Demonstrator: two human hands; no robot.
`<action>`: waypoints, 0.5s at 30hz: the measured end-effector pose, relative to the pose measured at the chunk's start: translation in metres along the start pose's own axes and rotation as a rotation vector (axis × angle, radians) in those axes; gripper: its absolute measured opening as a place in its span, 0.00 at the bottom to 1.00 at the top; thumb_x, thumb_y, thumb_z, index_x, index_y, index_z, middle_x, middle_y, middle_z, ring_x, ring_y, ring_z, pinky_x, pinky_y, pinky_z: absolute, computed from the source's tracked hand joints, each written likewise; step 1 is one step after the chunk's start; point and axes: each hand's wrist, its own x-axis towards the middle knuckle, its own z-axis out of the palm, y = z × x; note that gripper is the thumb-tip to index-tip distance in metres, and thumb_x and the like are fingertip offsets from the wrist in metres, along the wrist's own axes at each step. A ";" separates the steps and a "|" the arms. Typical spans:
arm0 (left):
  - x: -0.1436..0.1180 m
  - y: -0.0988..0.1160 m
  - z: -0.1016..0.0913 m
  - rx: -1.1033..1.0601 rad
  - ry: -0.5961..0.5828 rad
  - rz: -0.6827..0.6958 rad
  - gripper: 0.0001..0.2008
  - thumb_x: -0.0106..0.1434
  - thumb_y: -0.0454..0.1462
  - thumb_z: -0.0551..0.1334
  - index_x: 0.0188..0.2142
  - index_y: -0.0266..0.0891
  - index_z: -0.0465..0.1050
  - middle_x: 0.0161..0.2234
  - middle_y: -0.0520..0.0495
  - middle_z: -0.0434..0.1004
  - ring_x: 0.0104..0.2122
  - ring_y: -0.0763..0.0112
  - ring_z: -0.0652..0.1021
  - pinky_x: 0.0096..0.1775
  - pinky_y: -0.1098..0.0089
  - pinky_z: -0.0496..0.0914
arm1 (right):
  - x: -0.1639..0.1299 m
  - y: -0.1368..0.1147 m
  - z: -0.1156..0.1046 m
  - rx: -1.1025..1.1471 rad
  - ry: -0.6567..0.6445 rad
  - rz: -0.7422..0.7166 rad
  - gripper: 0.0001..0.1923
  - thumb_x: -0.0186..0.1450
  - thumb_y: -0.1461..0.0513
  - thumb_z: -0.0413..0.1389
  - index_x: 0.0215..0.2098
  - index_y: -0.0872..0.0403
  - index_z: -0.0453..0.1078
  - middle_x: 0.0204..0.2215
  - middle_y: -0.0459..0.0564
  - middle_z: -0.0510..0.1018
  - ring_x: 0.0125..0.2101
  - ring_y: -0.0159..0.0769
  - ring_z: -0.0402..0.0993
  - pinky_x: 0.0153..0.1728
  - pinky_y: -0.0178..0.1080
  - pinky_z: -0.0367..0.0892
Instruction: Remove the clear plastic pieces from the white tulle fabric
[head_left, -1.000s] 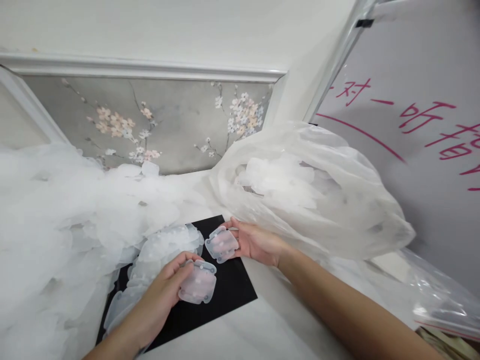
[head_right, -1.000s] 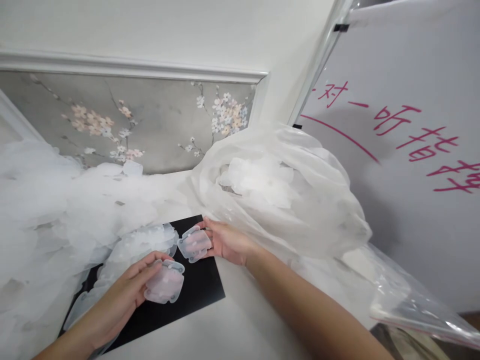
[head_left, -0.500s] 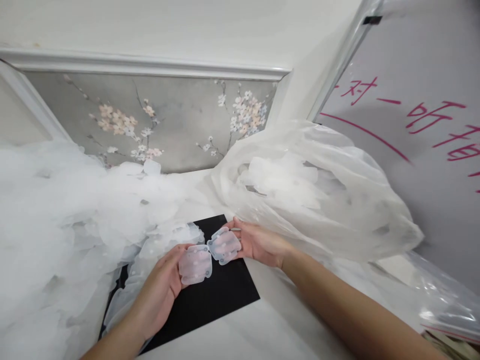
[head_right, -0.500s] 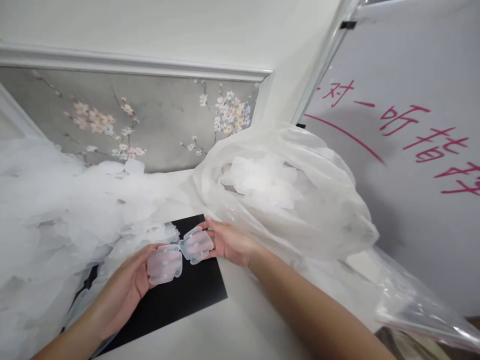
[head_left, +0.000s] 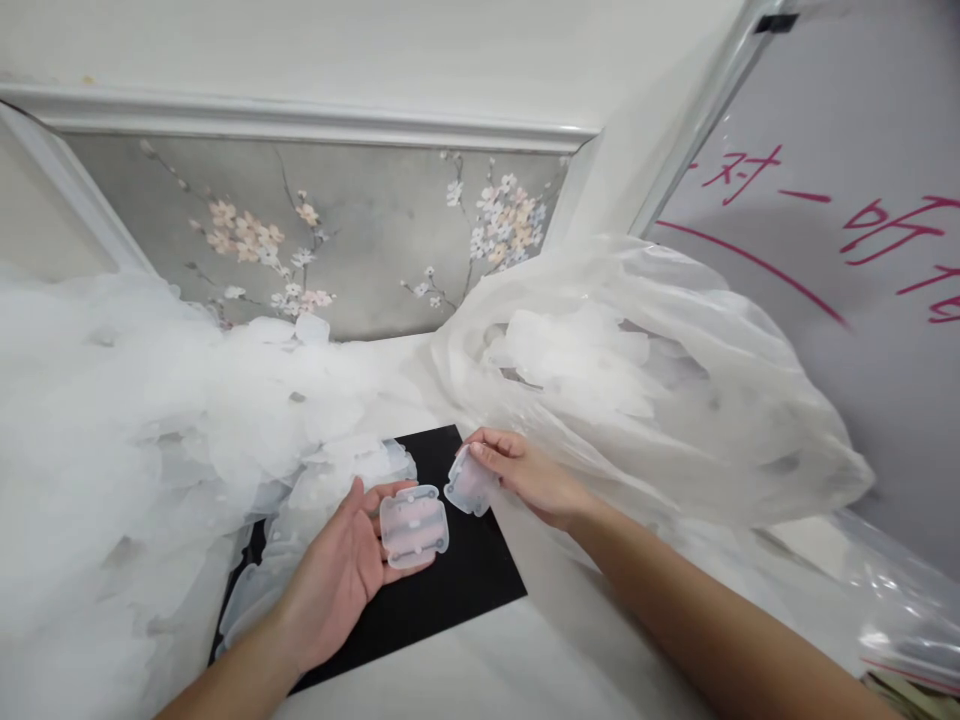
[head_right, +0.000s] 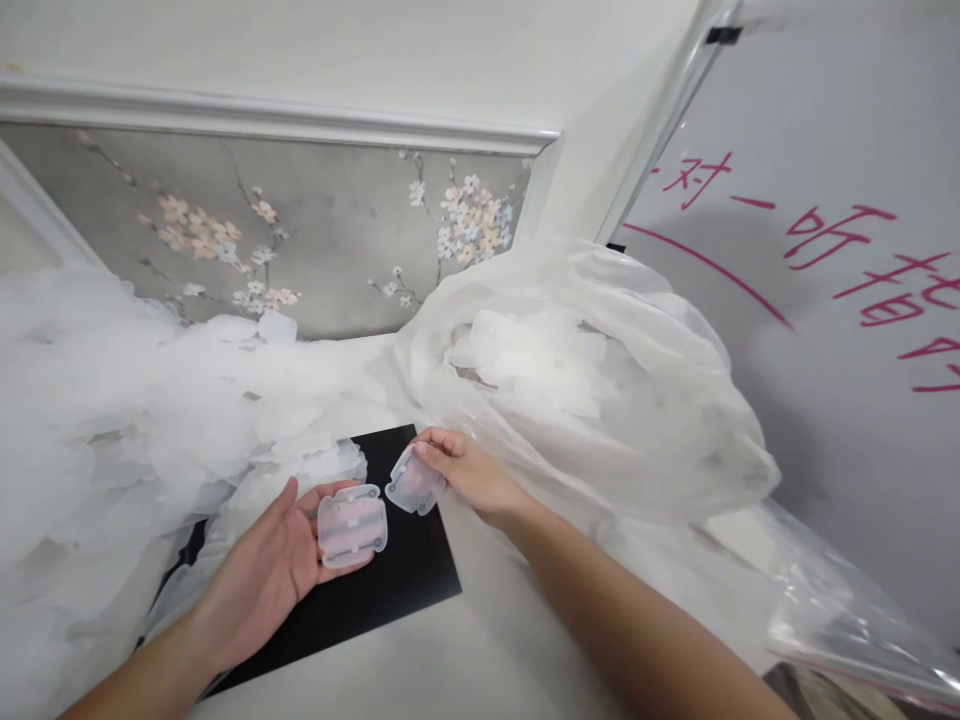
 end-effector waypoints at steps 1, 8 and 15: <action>0.000 0.000 0.000 -0.004 -0.008 -0.001 0.32 0.65 0.57 0.50 0.56 0.35 0.64 0.53 0.35 0.73 0.53 0.49 0.73 0.55 0.49 0.65 | -0.001 -0.001 0.001 -0.003 0.001 0.013 0.26 0.58 0.45 0.59 0.38 0.59 0.67 0.28 0.48 0.74 0.27 0.25 0.71 0.29 0.29 0.64; -0.001 0.000 0.006 -0.017 -0.016 -0.014 0.34 0.65 0.58 0.49 0.58 0.36 0.62 0.55 0.34 0.70 0.54 0.49 0.72 0.55 0.48 0.64 | -0.007 -0.010 0.002 0.014 0.050 0.055 0.26 0.49 0.53 0.67 0.34 0.58 0.61 0.29 0.45 0.73 0.29 0.25 0.72 0.33 0.30 0.67; -0.002 0.002 0.008 -0.043 -0.059 -0.018 0.33 0.66 0.57 0.48 0.60 0.36 0.61 0.56 0.34 0.69 0.55 0.48 0.70 0.56 0.46 0.62 | -0.009 -0.012 0.000 0.269 -0.034 -0.001 0.27 0.48 0.51 0.68 0.29 0.59 0.59 0.28 0.44 0.68 0.29 0.21 0.66 0.33 0.28 0.64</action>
